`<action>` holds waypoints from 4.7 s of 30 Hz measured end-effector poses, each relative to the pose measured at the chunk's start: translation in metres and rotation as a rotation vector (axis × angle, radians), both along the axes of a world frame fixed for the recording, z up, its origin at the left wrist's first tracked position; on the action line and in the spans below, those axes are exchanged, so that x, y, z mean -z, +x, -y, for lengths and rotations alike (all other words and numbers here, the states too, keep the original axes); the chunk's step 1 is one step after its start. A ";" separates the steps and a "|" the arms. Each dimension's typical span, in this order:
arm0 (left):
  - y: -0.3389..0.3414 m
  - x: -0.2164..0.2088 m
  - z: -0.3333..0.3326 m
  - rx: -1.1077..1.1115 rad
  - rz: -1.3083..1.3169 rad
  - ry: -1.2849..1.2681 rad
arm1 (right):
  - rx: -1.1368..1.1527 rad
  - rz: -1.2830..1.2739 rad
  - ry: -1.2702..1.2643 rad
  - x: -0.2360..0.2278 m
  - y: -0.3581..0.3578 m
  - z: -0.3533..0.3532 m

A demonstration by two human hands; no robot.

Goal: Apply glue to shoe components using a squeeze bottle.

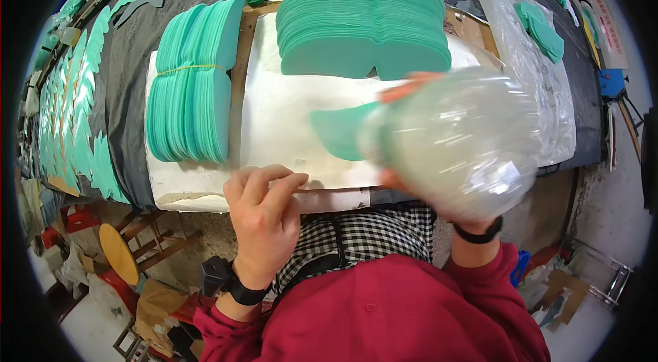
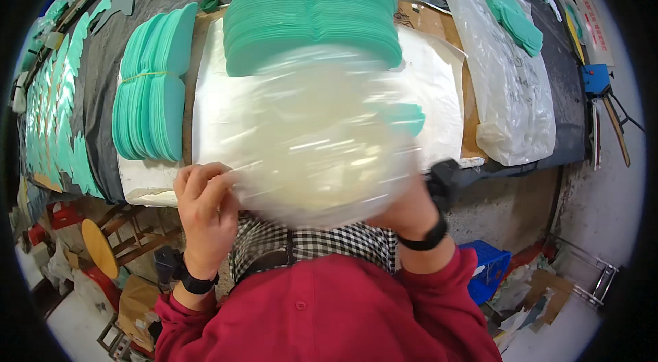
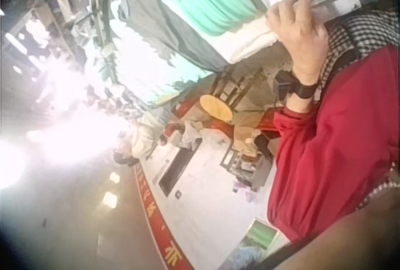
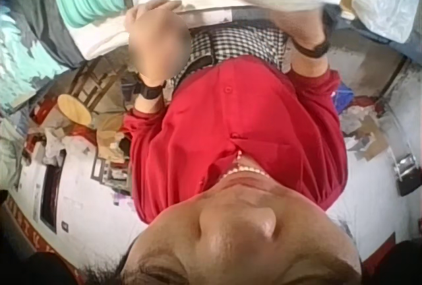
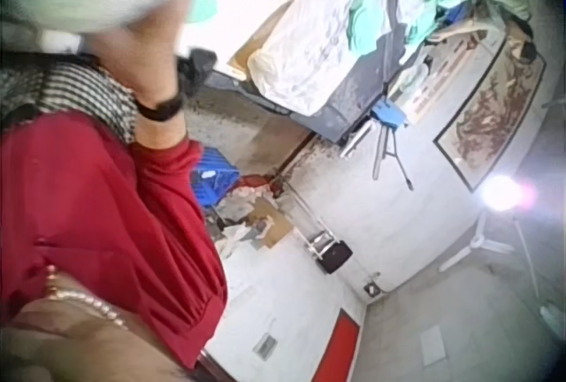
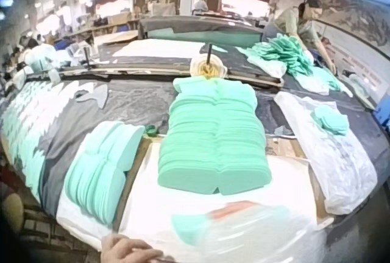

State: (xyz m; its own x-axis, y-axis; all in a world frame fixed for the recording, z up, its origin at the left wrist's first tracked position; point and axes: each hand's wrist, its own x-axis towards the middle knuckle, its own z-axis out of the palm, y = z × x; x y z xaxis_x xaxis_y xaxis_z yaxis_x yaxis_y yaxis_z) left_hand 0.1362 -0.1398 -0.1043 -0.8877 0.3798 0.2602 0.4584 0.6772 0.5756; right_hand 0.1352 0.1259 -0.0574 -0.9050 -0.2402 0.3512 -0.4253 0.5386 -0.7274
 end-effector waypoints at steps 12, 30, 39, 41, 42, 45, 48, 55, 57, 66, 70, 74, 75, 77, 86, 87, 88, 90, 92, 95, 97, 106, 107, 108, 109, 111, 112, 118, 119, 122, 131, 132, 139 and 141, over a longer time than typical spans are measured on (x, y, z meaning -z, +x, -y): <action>-0.010 0.002 -0.031 0.104 -0.034 -0.005 | 0.707 -0.090 -0.632 -0.004 0.036 -0.092; -0.002 0.006 -0.019 0.075 0.043 -0.056 | 0.289 0.177 -0.575 0.002 -0.019 0.026; 0.001 -0.004 0.002 -0.003 0.077 0.006 | 0.022 0.094 -0.544 0.017 -0.067 0.079; 0.000 -0.007 0.007 -0.012 0.030 0.011 | 0.027 0.080 -0.495 0.017 -0.069 0.079; 0.000 -0.012 0.010 -0.040 0.052 0.031 | 0.087 0.104 -0.644 0.015 -0.068 0.075; -0.006 -0.021 0.014 -0.041 0.054 0.058 | 0.173 0.123 -0.743 -0.002 -0.055 0.048; -0.024 -0.024 0.009 -0.137 0.055 0.139 | 0.157 0.336 -0.714 -0.009 -0.031 0.047; -0.097 -0.017 -0.044 -0.047 -0.148 0.058 | 0.340 0.056 -0.468 0.005 0.019 -0.011; -0.112 -0.005 -0.054 -0.039 -0.174 -0.011 | 0.568 0.087 -0.594 -0.002 0.027 -0.039; -0.147 0.031 -0.080 -0.011 -0.311 -0.154 | 0.827 -0.201 -0.859 0.020 0.086 -0.122; -0.149 0.017 -0.077 0.029 -0.397 -0.144 | 0.814 -0.227 -0.957 0.017 0.093 -0.122; -0.145 0.006 -0.070 0.091 -0.364 -0.057 | 0.779 -0.278 -0.997 0.016 0.095 -0.129; -0.141 0.004 -0.067 0.114 -0.350 0.019 | 0.776 -0.274 -0.999 0.015 0.095 -0.130; -0.122 -0.013 -0.069 0.075 -0.234 0.085 | 0.735 -0.293 -0.995 0.008 0.100 -0.132; -0.060 -0.003 -0.074 0.081 0.237 0.209 | 0.649 -0.333 -0.885 -0.011 0.090 -0.115; -0.057 0.000 -0.078 0.081 0.241 0.214 | 0.641 -0.319 -0.785 -0.012 0.085 -0.109; -0.054 0.002 -0.081 0.071 0.210 0.180 | 0.635 -0.319 -0.771 -0.012 0.079 -0.099; -0.050 0.009 -0.086 0.068 0.176 0.139 | 0.602 -0.265 -0.716 -0.010 0.070 -0.086; -0.051 0.016 -0.087 0.078 0.048 0.060 | 0.555 -0.211 -0.668 -0.004 0.058 -0.074; -0.050 0.021 -0.089 0.083 -0.110 -0.037 | 0.631 0.050 -0.659 -0.004 0.049 -0.048; -0.049 0.022 -0.088 0.078 -0.135 -0.054 | 0.616 0.054 -0.647 -0.007 0.039 -0.034; -0.045 0.018 -0.068 0.141 -0.158 -0.076 | 0.357 0.151 -0.506 0.003 0.000 0.007; -0.041 0.017 -0.061 0.134 -0.153 -0.075 | 0.306 0.028 -0.316 0.003 0.003 0.003; -0.035 0.012 -0.052 0.098 -0.114 -0.109 | 0.364 0.081 -0.440 0.002 0.007 -0.002; -0.030 0.007 -0.044 0.059 -0.078 -0.143 | 0.418 0.133 -0.564 0.000 0.012 -0.009; -0.021 0.009 -0.027 0.041 -0.097 -0.150 | 0.527 0.138 -0.690 -0.005 0.023 -0.027; -0.018 0.008 -0.023 0.040 -0.075 -0.146 | 0.555 0.098 -0.642 -0.005 0.025 -0.034; -0.004 0.013 -0.010 0.001 0.002 -0.062 | 0.399 0.123 -0.511 0.000 0.006 0.010; -0.002 0.013 -0.009 -0.006 0.002 -0.065 | 0.336 0.144 -0.509 0.006 0.001 0.022; 0.002 0.012 -0.006 -0.023 -0.008 -0.064 | 0.315 0.326 -0.691 0.003 -0.012 0.055; 0.007 0.015 0.001 0.007 0.040 -0.142 | 0.096 0.062 -0.425 0.019 0.010 0.032; -0.001 0.006 -0.012 -0.006 -0.015 -0.083 | 0.145 0.122 -0.417 0.022 0.019 0.020; -0.010 0.002 -0.036 0.076 -0.002 -0.132 | 0.669 0.066 -0.586 0.004 0.041 -0.075; -0.010 0.003 -0.033 0.071 0.007 -0.152 | 0.711 0.012 -0.485 0.001 0.050 -0.089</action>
